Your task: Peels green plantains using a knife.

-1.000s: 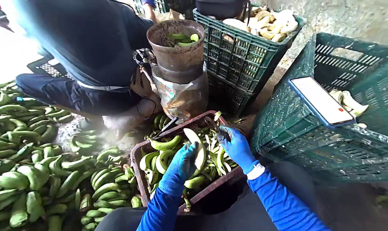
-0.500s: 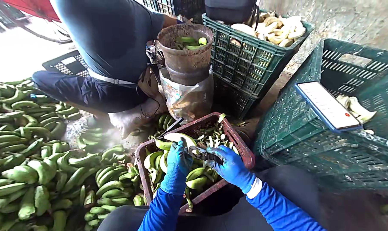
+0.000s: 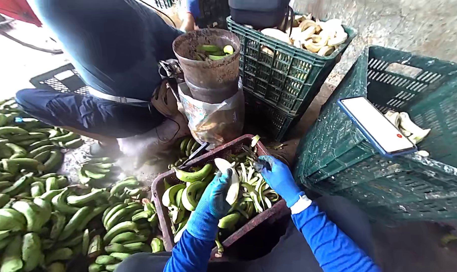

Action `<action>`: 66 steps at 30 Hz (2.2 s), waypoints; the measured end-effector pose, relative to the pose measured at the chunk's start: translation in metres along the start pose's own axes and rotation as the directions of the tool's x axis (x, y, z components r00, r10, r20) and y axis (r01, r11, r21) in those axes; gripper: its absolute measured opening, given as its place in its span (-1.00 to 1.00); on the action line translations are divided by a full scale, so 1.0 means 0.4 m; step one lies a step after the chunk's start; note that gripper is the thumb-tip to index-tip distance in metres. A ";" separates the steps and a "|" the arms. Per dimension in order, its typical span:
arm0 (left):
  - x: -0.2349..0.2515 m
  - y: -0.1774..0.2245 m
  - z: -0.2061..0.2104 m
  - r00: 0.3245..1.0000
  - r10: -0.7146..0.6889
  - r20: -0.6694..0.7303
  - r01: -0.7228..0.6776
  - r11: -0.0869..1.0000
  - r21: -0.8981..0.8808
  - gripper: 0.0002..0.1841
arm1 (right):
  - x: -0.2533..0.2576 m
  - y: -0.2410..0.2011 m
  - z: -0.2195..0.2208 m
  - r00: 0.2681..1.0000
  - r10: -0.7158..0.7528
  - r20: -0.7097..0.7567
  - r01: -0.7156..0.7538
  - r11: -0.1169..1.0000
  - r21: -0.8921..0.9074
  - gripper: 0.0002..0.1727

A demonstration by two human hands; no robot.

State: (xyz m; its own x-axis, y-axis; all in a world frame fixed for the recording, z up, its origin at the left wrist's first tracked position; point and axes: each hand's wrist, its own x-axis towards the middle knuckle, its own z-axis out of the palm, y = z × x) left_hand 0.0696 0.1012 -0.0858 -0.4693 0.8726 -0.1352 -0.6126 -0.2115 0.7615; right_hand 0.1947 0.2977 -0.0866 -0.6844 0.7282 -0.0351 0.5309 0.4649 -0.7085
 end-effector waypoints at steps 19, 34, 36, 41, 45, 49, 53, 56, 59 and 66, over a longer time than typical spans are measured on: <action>-0.043 0.054 0.030 1.000 0.008 -0.026 -0.006 0.997 0.083 -0.49 | -0.058 -0.018 0.038 0.881 -0.473 0.010 0.459 0.858 0.230 -0.48; -0.021 0.013 0.032 0.983 -0.137 0.119 0.126 0.988 0.090 -0.41 | 0.057 0.054 0.015 0.946 0.190 0.261 -0.156 0.977 -0.144 -0.47; -0.018 0.025 0.039 0.990 -0.074 0.123 0.067 0.996 0.061 -0.37 | 0.052 0.052 0.005 0.946 0.243 0.215 -0.206 0.962 -0.178 -0.46; -0.011 0.039 0.011 0.994 0.082 -0.074 -0.086 0.995 -0.055 -0.56 | -0.031 -0.018 -0.005 0.999 0.005 0.049 -0.001 0.995 -0.097 -0.41; -0.004 0.057 0.000 0.951 0.063 -0.302 -0.147 0.953 -0.264 -0.51 | -0.095 -0.009 0.029 0.930 -0.365 -0.027 0.366 0.930 0.035 -0.43; 0.003 0.066 -0.006 0.948 0.030 -0.316 -0.154 0.914 -0.376 -0.48 | -0.122 -0.018 0.054 0.835 -0.550 0.032 0.542 0.830 0.135 -0.40; -0.019 0.044 0.007 0.989 0.010 -0.148 -0.049 0.964 -0.263 -0.42 | -0.111 -0.016 0.060 0.812 -0.584 0.005 0.571 0.796 0.203 -0.41; -0.030 0.028 0.005 0.998 0.044 0.044 -0.037 0.988 -0.149 -0.55 | -0.083 -0.015 0.057 0.856 -0.517 0.026 0.497 0.836 0.233 -0.45; -0.037 0.032 0.007 0.992 0.039 0.118 -0.038 0.999 -0.012 -0.50 | -0.034 -0.009 0.050 0.947 -0.296 0.127 0.259 0.935 0.241 -0.51; -0.018 0.037 0.007 0.971 0.041 0.236 0.004 0.982 -0.188 -0.48 | 0.021 0.024 0.035 0.971 0.151 0.185 -0.168 0.983 0.080 -0.54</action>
State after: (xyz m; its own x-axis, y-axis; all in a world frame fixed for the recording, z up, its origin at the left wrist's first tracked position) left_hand 0.0657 0.0929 -0.0717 -0.3310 0.9424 0.0491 -0.7231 -0.2867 0.6284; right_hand 0.1873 0.3013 -0.1035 -0.6766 0.6845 -0.2714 0.5970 0.2942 -0.7463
